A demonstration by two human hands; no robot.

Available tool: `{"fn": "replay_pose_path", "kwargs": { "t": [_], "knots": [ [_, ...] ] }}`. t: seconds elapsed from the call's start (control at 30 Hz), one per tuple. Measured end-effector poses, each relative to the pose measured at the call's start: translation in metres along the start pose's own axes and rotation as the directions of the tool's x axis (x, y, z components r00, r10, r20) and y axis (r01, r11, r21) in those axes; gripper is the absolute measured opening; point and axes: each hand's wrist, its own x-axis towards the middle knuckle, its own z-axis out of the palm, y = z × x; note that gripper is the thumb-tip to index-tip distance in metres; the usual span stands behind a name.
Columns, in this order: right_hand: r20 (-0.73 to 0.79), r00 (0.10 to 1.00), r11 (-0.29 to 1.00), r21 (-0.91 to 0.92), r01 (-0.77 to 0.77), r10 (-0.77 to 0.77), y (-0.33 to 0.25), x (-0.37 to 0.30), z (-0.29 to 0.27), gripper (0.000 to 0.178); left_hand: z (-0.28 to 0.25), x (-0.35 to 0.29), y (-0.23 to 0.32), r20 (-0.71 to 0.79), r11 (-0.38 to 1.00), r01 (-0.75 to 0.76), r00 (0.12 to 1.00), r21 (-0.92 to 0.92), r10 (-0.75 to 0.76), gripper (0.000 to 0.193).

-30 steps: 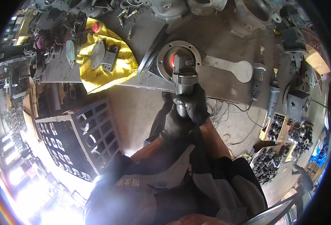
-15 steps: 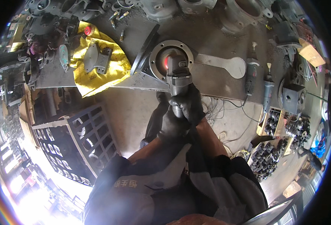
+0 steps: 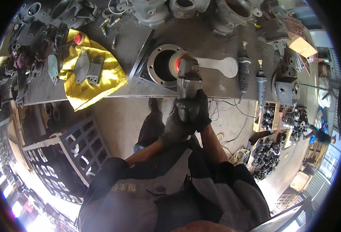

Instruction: The person uses an angle grinder to smooth the surface of a metal part on a workbench. They reposition the part and continue grinding different areas, then place the part on top of another metal component.

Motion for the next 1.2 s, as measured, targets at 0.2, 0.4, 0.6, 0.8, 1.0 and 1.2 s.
{"fn": "replay_pose_path", "kwargs": {
  "t": [0.2,0.4,0.6,0.8,1.0,1.2],
  "knots": [
    [-0.097,0.984,0.987,-0.069,0.145,-0.151,0.015,-0.017,-0.008,0.042,-0.009,0.002,0.003,0.122,0.986,-0.052,0.992,0.16,0.032,0.078],
    [-0.332,0.942,0.994,0.083,0.069,-0.037,0.016,-0.016,-0.019,0.026,-0.011,0.012,0.03,0.391,0.785,-0.442,0.877,0.434,0.278,0.073],
    [-0.306,0.95,0.963,0.269,0.023,0.063,0.021,-0.019,-0.041,0.021,0.0,0.012,0.047,0.408,0.848,-0.221,0.913,0.482,0.006,0.055],
    [-0.263,0.964,0.895,0.441,0.076,0.048,0.029,-0.02,-0.059,0.028,0.022,0.014,0.035,0.236,0.808,-0.392,0.918,0.44,0.317,0.058],
    [-0.238,0.971,0.861,0.5,0.091,0.036,0.035,-0.012,-0.082,0.035,0.04,0.027,0.054,0.27,0.726,-0.494,0.87,0.479,0.413,0.068],
    [-0.109,0.99,0.757,0.654,0.005,0.087,0.071,-0.009,-0.117,0.044,0.018,0.035,0.059,0.194,0.706,-0.326,0.945,0.629,0.264,0.073]
  ]
}}
